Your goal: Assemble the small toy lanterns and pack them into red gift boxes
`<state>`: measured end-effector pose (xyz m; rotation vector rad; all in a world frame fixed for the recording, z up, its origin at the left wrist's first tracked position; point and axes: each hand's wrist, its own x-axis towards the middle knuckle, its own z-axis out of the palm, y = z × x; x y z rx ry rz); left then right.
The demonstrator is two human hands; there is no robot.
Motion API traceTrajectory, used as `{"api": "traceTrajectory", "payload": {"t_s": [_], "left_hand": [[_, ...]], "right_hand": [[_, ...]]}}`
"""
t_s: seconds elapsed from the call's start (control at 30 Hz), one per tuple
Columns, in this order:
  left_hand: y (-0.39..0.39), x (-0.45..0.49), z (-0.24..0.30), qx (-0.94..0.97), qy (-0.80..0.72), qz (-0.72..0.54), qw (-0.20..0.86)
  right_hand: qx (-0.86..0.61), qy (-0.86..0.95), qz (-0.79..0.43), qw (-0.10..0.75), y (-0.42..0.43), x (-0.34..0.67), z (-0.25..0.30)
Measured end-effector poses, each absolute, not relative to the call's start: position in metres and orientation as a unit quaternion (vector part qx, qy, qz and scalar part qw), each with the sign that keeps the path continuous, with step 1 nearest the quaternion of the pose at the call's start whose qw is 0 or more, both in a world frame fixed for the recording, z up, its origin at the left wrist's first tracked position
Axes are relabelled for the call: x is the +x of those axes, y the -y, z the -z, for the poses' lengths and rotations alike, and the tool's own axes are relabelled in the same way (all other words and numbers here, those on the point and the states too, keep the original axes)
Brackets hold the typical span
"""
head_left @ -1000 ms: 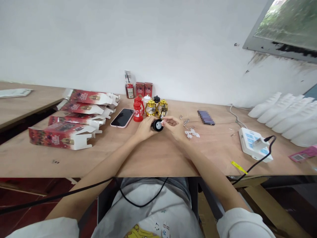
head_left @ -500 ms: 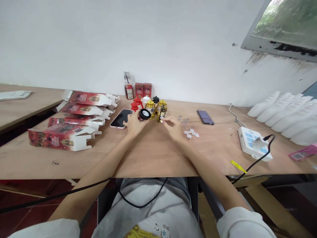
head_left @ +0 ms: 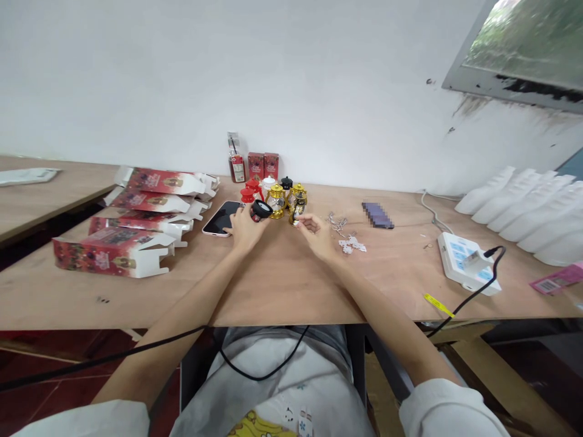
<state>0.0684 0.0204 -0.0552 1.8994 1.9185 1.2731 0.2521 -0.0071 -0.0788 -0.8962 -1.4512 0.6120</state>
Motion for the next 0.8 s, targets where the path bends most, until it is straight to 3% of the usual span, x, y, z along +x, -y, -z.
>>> {"api": "traceTrajectory", "payload": {"t_s": [0.17,0.37,0.8], "left_hand": [[-0.017,0.072,0.054,0.642,-0.641,-0.416,0.063],[-0.002,0.087,0.061,0.759,-0.514,-0.4,0.01],[-0.029,0.065,0.06,0.713,-0.556,-0.417,0.087]], "right_hand": [[-0.396,0.632,-0.251,0.617,0.011,0.251,0.075],[-0.389,0.633,-0.198,0.639,0.015,0.251,0.07],[-0.392,0.68,-0.146,0.602,0.019,0.25,0.069]]}}
